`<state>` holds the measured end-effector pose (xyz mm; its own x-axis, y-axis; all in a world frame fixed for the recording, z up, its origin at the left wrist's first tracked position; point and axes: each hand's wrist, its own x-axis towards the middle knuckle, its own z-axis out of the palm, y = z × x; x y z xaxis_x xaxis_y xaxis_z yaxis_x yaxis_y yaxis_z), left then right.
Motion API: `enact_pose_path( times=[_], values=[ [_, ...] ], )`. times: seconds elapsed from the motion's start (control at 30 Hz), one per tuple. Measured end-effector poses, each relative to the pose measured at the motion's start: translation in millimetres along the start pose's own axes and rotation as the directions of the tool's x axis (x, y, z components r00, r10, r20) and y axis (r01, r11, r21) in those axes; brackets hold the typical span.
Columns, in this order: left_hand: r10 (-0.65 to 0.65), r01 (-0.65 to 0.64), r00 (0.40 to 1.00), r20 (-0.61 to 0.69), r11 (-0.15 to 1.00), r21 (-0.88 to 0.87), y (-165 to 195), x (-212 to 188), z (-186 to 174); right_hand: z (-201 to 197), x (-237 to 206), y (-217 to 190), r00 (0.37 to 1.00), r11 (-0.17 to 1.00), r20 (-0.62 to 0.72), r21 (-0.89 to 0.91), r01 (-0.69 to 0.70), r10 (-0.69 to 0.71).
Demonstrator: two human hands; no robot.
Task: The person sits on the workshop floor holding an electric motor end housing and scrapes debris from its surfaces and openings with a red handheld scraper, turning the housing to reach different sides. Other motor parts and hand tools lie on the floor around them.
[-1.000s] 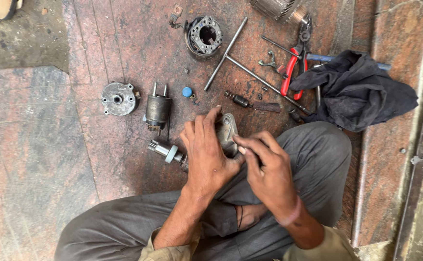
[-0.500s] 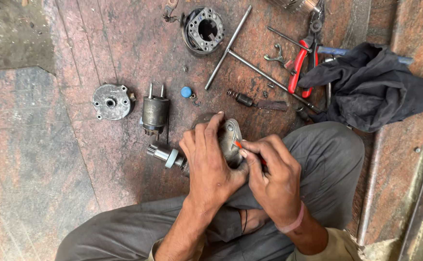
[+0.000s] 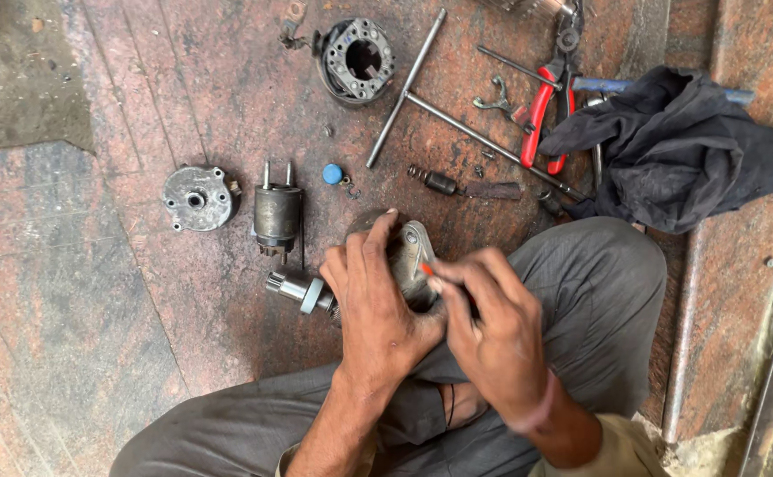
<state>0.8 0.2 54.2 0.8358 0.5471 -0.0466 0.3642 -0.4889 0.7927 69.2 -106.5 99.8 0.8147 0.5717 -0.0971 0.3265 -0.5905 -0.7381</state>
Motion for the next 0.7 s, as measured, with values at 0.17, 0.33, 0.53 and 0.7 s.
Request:
enact_pose_path(
  times=[0.17,0.33,0.53,0.7],
  values=[
    [0.006,-0.006,1.0,-0.003,1.0,-0.022,0.6,0.7,-2.1,-2.4,1.7,-6.7,1.0,1.0,0.012,-0.004,-0.016,0.016],
    [-0.015,0.016,1.0,0.008,0.999,-0.028,2.0,1.5,-2.9,-6.6,-1.1,-5.0,0.997,0.998,0.051,-0.006,-0.059,0.059],
    [-0.015,0.015,1.0,0.015,1.0,-0.022,2.6,2.4,-3.1,-7.6,-2.3,-1.6,0.994,0.994,0.058,0.045,-0.097,0.094],
    [-0.009,0.009,1.0,-0.012,1.0,-0.022,1.5,3.3,-2.4,-3.6,-0.7,-1.2,0.998,0.998,0.041,0.016,-0.053,0.052]
  ],
)
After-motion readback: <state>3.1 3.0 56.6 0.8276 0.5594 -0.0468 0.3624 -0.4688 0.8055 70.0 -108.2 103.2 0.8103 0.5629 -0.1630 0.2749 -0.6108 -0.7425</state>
